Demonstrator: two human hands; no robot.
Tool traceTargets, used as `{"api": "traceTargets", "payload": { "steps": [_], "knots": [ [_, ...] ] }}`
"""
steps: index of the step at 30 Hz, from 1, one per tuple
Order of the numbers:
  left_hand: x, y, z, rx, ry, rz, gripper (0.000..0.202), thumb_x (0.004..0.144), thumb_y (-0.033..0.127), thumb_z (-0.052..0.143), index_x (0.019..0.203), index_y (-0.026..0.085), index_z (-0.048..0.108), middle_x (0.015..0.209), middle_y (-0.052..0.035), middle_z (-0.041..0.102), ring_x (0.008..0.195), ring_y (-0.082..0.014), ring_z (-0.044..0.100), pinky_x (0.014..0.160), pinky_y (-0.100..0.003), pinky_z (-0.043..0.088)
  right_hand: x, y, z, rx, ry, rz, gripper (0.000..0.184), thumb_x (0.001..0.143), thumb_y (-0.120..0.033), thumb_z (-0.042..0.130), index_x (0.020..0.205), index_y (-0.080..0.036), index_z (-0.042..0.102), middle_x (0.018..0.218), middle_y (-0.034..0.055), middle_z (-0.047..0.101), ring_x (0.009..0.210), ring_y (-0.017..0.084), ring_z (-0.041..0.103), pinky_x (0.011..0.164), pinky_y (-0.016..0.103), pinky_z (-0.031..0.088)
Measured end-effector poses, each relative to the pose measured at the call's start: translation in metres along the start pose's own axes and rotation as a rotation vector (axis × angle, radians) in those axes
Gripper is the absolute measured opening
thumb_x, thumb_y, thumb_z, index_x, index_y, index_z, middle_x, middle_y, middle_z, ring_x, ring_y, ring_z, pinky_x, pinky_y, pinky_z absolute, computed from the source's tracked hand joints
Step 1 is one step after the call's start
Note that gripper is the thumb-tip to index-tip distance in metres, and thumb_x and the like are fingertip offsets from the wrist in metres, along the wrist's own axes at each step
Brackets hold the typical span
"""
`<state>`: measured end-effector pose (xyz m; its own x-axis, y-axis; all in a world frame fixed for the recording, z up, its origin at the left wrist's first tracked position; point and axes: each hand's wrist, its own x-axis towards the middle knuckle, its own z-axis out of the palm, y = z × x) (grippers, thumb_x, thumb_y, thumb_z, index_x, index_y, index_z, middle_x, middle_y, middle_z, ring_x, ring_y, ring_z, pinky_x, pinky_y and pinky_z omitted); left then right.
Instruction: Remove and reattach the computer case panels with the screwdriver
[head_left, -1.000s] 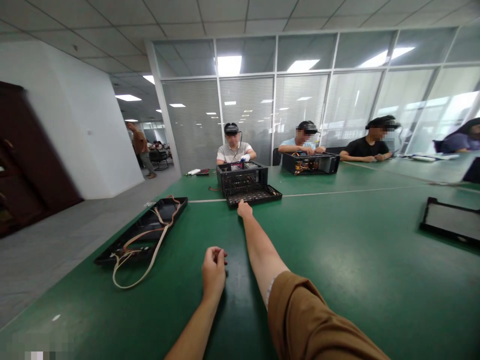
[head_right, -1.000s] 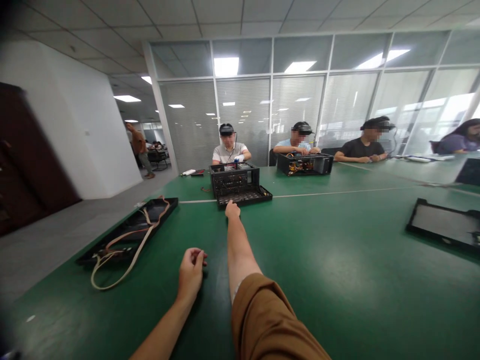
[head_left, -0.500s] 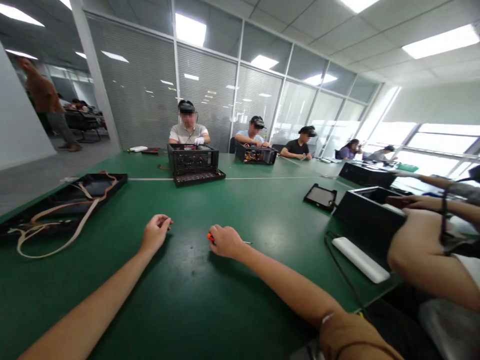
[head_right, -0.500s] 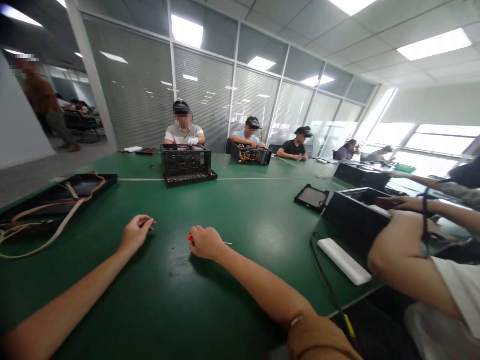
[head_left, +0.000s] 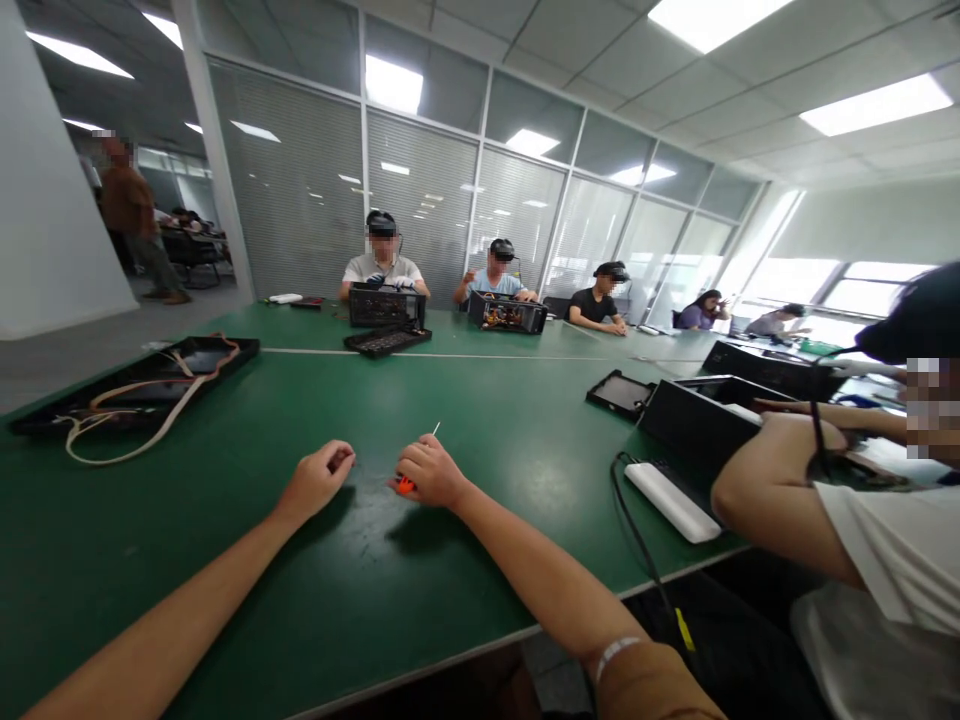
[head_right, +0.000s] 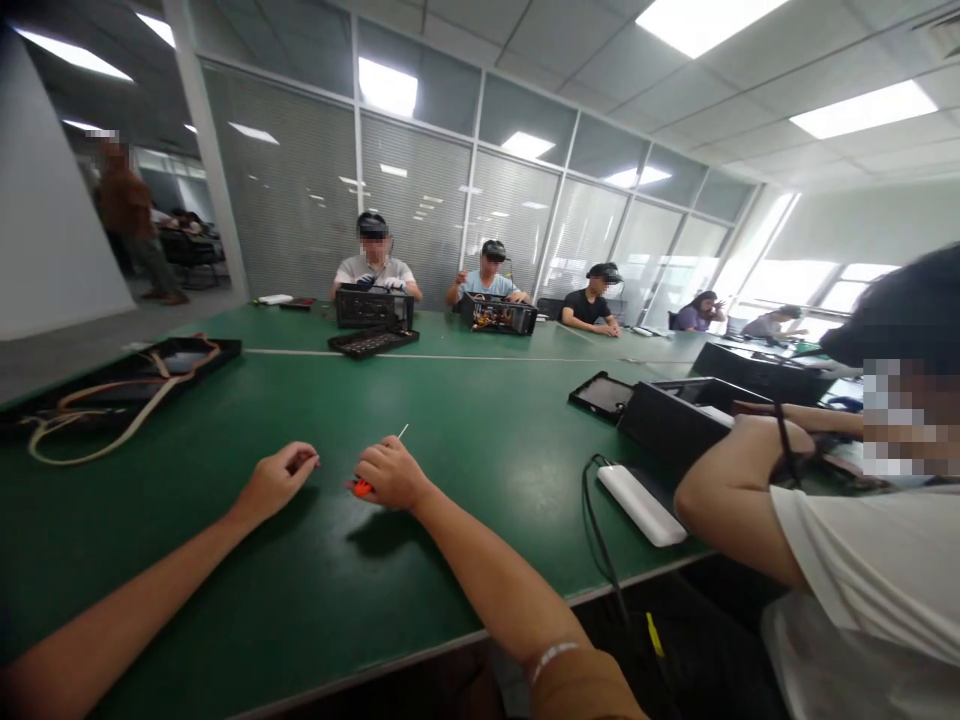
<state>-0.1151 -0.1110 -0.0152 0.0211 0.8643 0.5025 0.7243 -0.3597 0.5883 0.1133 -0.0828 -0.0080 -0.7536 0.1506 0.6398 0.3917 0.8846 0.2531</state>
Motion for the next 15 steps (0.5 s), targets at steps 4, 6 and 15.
{"api": "traceTargets", "payload": {
  "steps": [4, 6, 15],
  "knots": [
    [0.0, 0.005, 0.007, 0.049, -0.007, 0.096, 0.019, 0.075, 0.037, 0.045, 0.077, 0.021, 0.055, 0.068, -0.0003, 0.059, 0.063, -0.0142, 0.055, 0.063, -0.024, 0.042, 0.0, 0.0, -0.004, 0.029, 0.046, -0.005, 0.036, 0.081, -0.052, 0.044, 0.081, -0.018, 0.054, 0.089, 0.0063, 0.058, 0.081, 0.016, 0.049, 0.079, 0.032, 0.034],
    [0.003, 0.004, 0.009, 0.049, -0.01, 0.112, 0.019, 0.076, 0.037, 0.044, 0.077, 0.021, 0.055, 0.067, -0.0002, 0.058, 0.063, -0.0142, 0.054, 0.063, -0.024, 0.041, -0.002, 0.001, -0.005, 0.028, 0.047, 0.011, 0.041, 0.077, -0.057, 0.044, 0.082, -0.019, 0.056, 0.088, 0.006, 0.059, 0.077, 0.016, 0.051, 0.073, 0.03, 0.036],
    [0.006, 0.005, 0.005, 0.036, -0.088, 0.079, 0.021, 0.077, 0.037, 0.042, 0.079, 0.021, 0.054, 0.069, -0.0013, 0.057, 0.064, -0.0148, 0.053, 0.064, -0.025, 0.041, -0.006, 0.006, 0.011, 0.343, 0.095, 0.531, 0.028, 0.083, -0.039, 0.045, 0.098, -0.021, 0.059, 0.09, 0.0028, 0.066, 0.079, 0.012, 0.06, 0.072, 0.021, 0.043]
  ]
}}
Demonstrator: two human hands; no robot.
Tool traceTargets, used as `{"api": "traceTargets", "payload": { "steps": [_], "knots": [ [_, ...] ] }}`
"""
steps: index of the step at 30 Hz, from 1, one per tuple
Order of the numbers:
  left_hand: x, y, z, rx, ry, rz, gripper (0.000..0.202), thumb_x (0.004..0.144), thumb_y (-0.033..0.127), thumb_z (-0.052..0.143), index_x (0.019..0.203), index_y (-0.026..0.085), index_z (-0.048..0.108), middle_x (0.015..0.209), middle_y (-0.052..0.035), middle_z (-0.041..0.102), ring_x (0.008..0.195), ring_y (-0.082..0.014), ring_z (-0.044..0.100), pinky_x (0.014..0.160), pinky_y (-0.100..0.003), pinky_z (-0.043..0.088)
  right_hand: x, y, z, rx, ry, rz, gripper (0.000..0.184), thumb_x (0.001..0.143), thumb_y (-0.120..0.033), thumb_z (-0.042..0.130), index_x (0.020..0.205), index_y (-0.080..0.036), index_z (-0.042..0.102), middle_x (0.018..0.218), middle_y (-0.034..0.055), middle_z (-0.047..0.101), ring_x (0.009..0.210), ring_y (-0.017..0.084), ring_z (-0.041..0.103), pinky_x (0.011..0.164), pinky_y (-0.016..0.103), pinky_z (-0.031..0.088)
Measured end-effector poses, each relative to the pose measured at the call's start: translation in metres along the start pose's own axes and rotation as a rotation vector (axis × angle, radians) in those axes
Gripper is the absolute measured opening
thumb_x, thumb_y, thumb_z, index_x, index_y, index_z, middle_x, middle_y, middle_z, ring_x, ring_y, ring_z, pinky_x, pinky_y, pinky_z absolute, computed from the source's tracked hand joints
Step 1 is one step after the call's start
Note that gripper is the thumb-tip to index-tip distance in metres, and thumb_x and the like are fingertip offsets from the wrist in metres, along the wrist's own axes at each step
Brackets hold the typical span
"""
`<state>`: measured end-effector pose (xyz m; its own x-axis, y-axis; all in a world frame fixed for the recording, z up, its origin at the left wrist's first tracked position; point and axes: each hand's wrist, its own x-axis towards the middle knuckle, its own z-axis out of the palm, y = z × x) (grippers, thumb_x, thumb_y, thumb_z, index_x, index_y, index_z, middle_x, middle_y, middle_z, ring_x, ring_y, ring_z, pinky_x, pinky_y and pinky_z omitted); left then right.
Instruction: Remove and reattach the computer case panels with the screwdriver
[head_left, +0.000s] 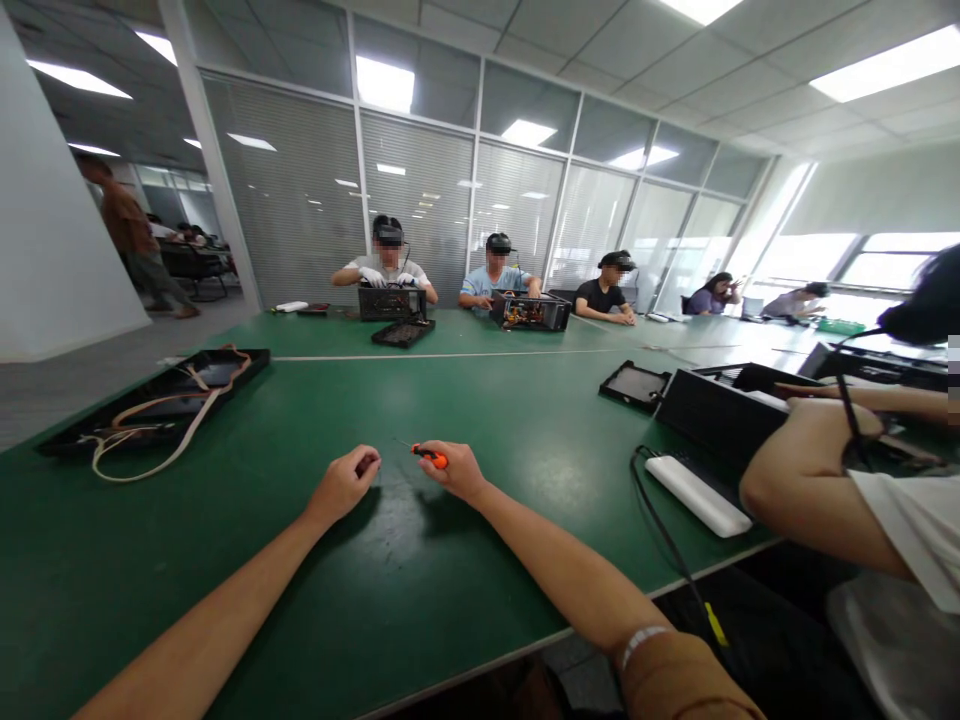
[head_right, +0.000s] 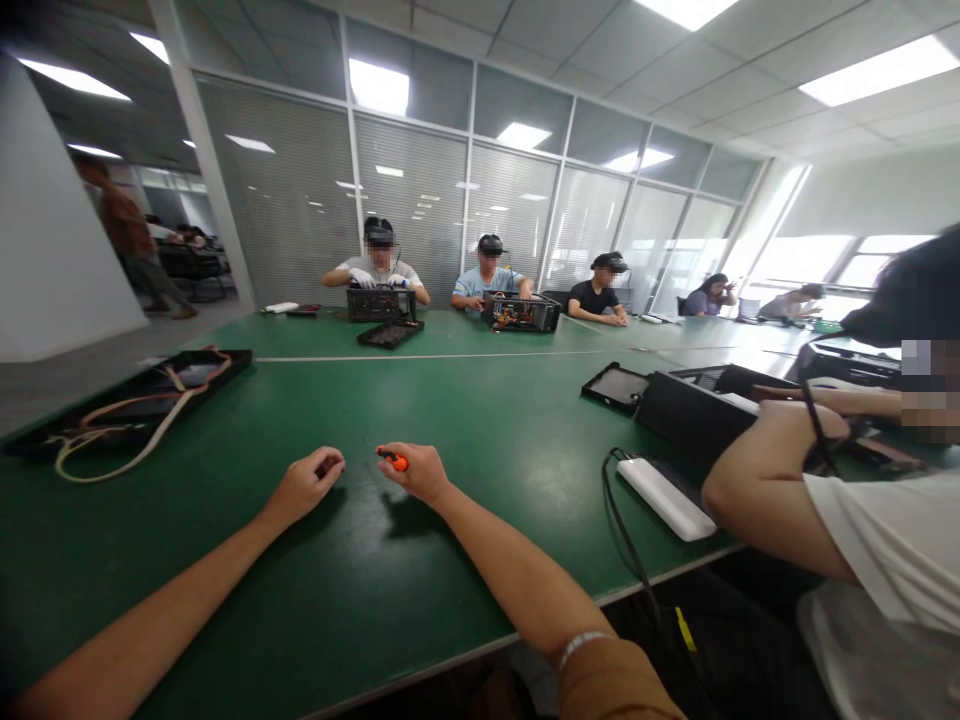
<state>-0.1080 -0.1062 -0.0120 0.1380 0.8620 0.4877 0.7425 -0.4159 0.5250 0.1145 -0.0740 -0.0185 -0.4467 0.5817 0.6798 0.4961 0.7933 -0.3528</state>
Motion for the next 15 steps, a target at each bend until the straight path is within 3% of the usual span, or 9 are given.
{"api": "traceTargets", "payload": {
  "steps": [6, 15],
  "knots": [
    [-0.001, 0.0041, -0.0017, -0.031, 0.006, -0.007, 0.019, 0.076, 0.036, 0.042, 0.078, 0.021, 0.054, 0.069, -0.0015, 0.057, 0.064, -0.0152, 0.053, 0.064, -0.026, 0.041, 0.0053, 0.0022, 0.0042, 0.104, 0.035, 0.054, 0.027, 0.079, -0.026, 0.048, 0.103, -0.019, 0.058, 0.099, 0.0049, 0.064, 0.091, 0.014, 0.058, 0.082, 0.027, 0.043],
    [0.0003, 0.0028, -0.0012, -0.015, 0.049, -0.014, 0.018, 0.075, 0.035, 0.043, 0.076, 0.02, 0.054, 0.067, -0.0008, 0.056, 0.061, -0.0143, 0.052, 0.061, -0.025, 0.04, 0.0009, -0.0041, -0.0008, 0.149, 0.029, 0.031, 0.027, 0.075, -0.022, 0.049, 0.1, -0.017, 0.057, 0.096, 0.0051, 0.063, 0.085, 0.014, 0.058, 0.08, 0.027, 0.044]
  ]
}}
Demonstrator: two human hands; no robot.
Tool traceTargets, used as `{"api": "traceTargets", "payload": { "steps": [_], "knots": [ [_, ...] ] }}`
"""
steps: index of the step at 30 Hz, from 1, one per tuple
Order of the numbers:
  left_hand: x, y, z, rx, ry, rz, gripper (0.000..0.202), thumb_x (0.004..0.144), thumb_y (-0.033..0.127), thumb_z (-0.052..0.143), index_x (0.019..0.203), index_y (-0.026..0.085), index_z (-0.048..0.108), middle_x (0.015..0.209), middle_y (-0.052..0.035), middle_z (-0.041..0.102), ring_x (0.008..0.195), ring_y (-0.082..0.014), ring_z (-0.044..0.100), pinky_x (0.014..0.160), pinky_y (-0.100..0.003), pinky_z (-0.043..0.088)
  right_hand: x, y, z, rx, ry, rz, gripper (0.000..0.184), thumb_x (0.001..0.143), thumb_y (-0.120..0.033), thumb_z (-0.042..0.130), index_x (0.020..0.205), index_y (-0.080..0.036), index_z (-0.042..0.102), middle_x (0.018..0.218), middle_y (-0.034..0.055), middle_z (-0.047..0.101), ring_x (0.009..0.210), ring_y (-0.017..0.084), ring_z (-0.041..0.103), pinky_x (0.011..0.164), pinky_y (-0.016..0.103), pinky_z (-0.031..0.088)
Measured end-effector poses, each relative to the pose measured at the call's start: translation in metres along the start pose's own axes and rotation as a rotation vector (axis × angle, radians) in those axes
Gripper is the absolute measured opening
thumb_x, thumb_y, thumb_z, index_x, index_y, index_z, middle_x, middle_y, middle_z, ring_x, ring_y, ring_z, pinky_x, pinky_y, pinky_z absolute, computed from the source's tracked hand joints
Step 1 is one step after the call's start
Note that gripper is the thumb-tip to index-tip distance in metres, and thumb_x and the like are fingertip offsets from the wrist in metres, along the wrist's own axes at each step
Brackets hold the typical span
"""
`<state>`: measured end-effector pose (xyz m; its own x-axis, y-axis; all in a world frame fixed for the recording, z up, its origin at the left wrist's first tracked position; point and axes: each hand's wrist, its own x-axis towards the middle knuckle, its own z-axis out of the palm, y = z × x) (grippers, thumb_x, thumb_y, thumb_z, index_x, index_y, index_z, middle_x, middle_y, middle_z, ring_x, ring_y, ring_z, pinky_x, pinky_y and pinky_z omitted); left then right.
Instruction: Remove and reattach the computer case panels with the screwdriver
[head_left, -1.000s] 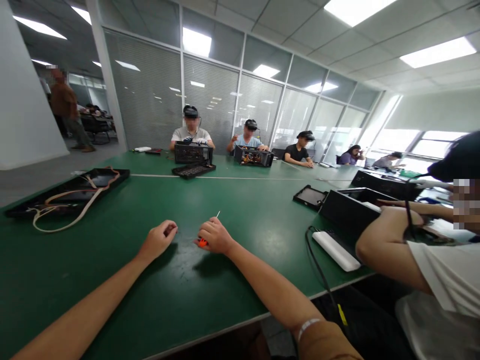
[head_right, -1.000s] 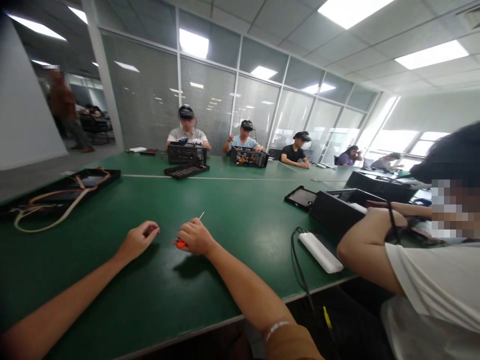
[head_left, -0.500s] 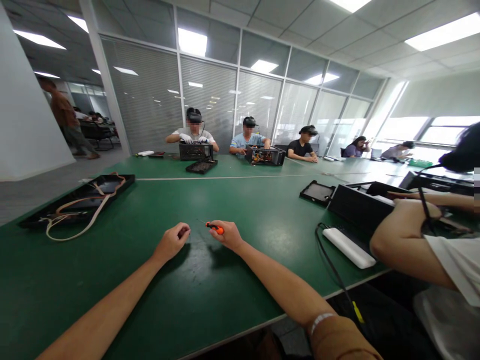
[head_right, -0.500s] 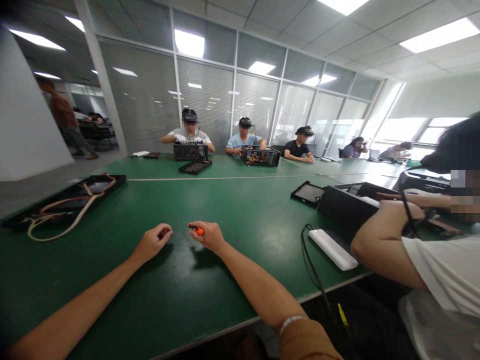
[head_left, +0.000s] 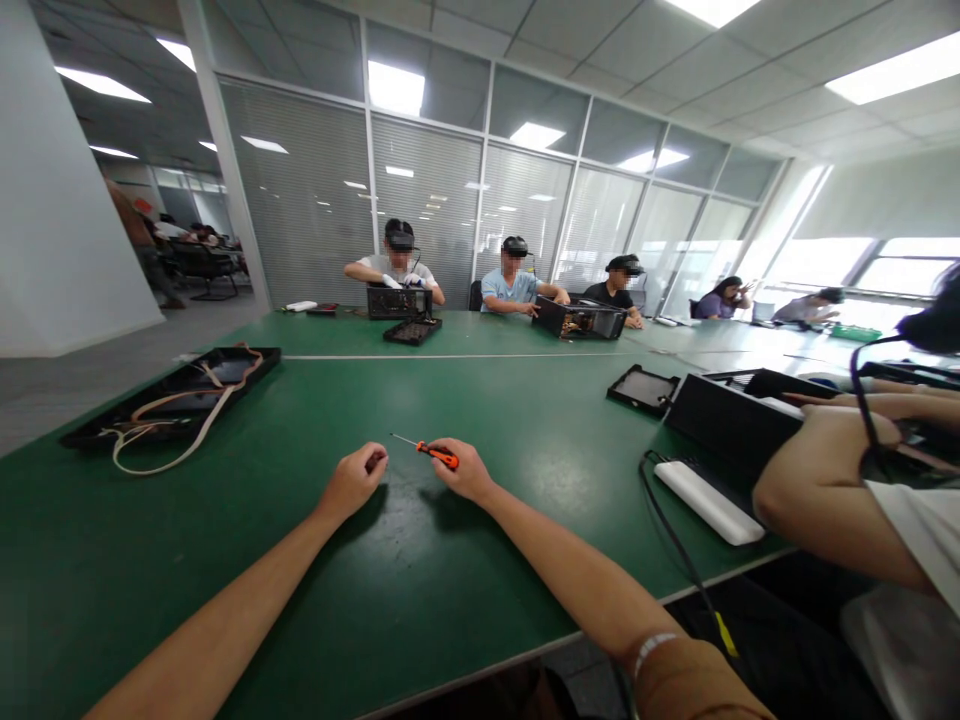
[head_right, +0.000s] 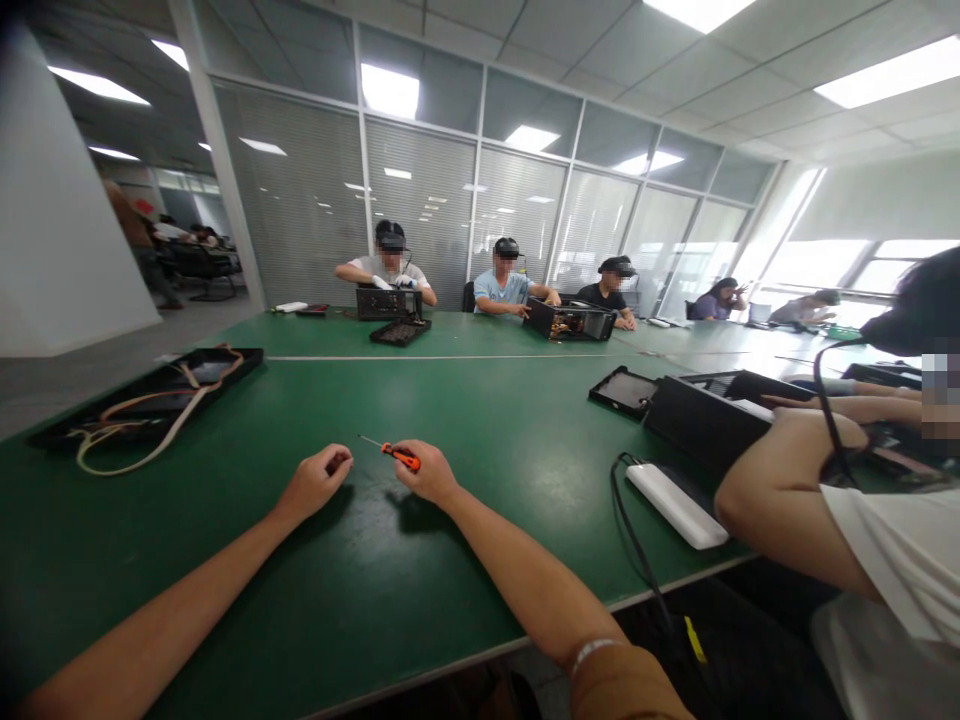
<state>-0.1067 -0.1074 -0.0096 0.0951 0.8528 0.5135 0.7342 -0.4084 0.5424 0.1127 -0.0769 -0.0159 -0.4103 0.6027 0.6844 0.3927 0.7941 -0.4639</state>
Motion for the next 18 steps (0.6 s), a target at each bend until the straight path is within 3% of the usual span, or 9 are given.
{"api": "traceTargets", "payload": {
  "steps": [18],
  "knots": [
    [-0.0007, -0.0044, 0.0005, 0.012, 0.011, -0.028, 0.017, 0.076, 0.033, 0.043, 0.077, 0.021, 0.054, 0.067, -0.0006, 0.056, 0.061, -0.0142, 0.052, 0.061, -0.024, 0.04, 0.0001, -0.0019, 0.0026, 0.015, -0.01, -0.032, 0.027, 0.076, -0.022, 0.049, 0.102, -0.017, 0.057, 0.094, 0.0052, 0.062, 0.084, 0.014, 0.056, 0.078, 0.027, 0.044]
  ]
}}
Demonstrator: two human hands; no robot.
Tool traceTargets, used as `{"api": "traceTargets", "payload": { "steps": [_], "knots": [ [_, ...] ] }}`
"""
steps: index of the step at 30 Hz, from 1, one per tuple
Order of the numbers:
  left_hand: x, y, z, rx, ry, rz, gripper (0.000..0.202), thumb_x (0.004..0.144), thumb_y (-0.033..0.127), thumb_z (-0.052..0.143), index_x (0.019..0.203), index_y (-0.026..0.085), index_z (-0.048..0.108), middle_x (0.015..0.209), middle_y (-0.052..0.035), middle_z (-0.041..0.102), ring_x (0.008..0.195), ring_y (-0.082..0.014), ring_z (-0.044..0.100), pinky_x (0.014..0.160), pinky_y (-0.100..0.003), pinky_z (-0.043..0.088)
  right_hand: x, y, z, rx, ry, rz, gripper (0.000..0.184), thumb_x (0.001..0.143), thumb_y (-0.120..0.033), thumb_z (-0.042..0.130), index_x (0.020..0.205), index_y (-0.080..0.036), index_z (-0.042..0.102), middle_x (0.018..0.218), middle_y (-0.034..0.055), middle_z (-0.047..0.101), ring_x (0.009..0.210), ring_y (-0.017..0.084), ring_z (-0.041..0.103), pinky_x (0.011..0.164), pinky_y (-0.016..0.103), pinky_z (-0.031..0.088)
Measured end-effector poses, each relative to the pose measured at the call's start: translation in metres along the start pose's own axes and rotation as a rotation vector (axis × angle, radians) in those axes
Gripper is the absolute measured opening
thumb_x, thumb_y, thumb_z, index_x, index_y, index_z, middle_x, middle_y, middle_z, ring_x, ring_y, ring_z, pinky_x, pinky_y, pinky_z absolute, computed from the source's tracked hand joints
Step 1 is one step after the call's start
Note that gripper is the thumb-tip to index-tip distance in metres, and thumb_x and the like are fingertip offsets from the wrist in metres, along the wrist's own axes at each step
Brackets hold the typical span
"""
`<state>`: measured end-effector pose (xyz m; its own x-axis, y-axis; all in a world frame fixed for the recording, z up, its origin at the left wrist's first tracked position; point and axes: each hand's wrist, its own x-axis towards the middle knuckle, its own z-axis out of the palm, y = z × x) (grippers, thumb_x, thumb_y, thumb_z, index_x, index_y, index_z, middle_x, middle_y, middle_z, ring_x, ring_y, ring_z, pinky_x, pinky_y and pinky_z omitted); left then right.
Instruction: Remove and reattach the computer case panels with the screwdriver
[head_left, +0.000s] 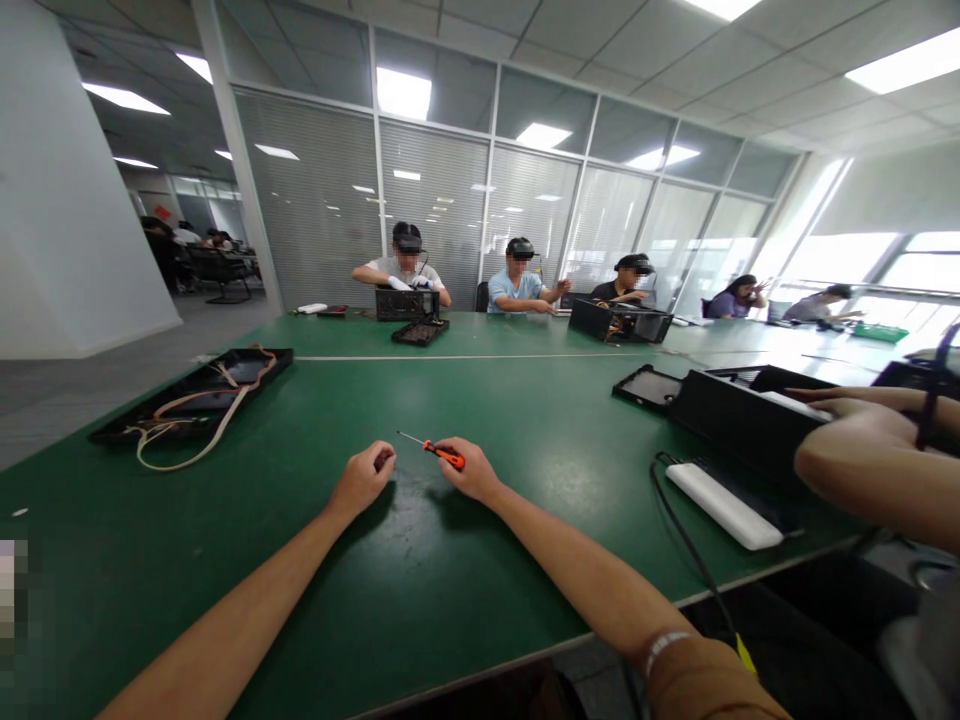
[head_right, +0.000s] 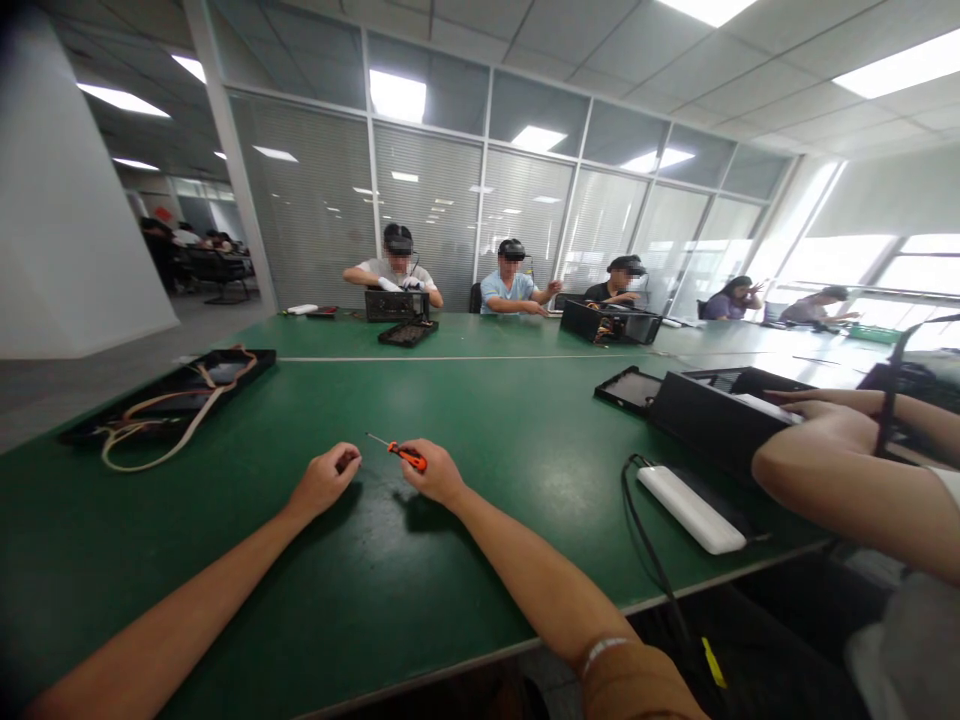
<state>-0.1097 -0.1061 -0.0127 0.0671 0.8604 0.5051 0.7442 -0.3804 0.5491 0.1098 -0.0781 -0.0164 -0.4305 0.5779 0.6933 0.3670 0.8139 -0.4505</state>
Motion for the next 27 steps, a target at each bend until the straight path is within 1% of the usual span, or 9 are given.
{"api": "traceTargets", "payload": {
  "steps": [7, 10, 14, 21, 27],
  "knots": [
    [-0.0003, 0.0006, -0.0005, -0.012, 0.014, 0.016, 0.016, 0.076, 0.033, 0.044, 0.075, 0.02, 0.054, 0.065, 0.0002, 0.056, 0.059, -0.0133, 0.052, 0.059, -0.024, 0.039, -0.0005, 0.0006, 0.0001, 0.001, 0.003, -0.011, 0.028, 0.076, -0.022, 0.049, 0.103, -0.017, 0.056, 0.094, 0.005, 0.062, 0.085, 0.014, 0.056, 0.078, 0.027, 0.043],
    [-0.0001, 0.0001, -0.0006, -0.012, 0.02, 0.017, 0.016, 0.075, 0.032, 0.044, 0.075, 0.02, 0.055, 0.065, 0.0003, 0.056, 0.059, -0.0133, 0.052, 0.058, -0.023, 0.039, -0.0003, 0.0001, -0.0003, -0.006, -0.022, -0.003, 0.028, 0.076, -0.022, 0.049, 0.103, -0.017, 0.057, 0.095, 0.0054, 0.062, 0.085, 0.014, 0.056, 0.078, 0.027, 0.043],
    [0.0002, -0.0012, -0.0005, -0.016, -0.009, 0.028, 0.017, 0.077, 0.033, 0.043, 0.077, 0.02, 0.054, 0.067, 0.0003, 0.056, 0.061, -0.0132, 0.052, 0.06, -0.023, 0.039, -0.0004, -0.001, -0.0013, -0.029, -0.049, 0.011, 0.028, 0.076, -0.022, 0.05, 0.103, -0.017, 0.057, 0.096, 0.0058, 0.062, 0.086, 0.015, 0.057, 0.079, 0.027, 0.043],
    [-0.0004, -0.0017, -0.002, 0.005, -0.025, 0.02, 0.02, 0.077, 0.036, 0.042, 0.078, 0.019, 0.053, 0.068, 0.0003, 0.057, 0.062, -0.0133, 0.053, 0.061, -0.024, 0.04, -0.0012, -0.0048, -0.0029, -0.065, -0.117, -0.022, 0.03, 0.075, -0.022, 0.05, 0.103, -0.016, 0.057, 0.096, 0.0063, 0.062, 0.086, 0.014, 0.056, 0.08, 0.026, 0.043],
    [-0.0017, -0.0039, -0.0032, 0.029, -0.02, 0.019, 0.02, 0.078, 0.035, 0.042, 0.079, 0.019, 0.053, 0.067, 0.0009, 0.056, 0.061, -0.0129, 0.053, 0.061, -0.024, 0.04, -0.0017, -0.0049, -0.0017, -0.105, -0.137, -0.051, 0.029, 0.076, -0.024, 0.05, 0.103, -0.016, 0.057, 0.095, 0.0057, 0.062, 0.084, 0.014, 0.057, 0.078, 0.025, 0.042]
  ]
}}
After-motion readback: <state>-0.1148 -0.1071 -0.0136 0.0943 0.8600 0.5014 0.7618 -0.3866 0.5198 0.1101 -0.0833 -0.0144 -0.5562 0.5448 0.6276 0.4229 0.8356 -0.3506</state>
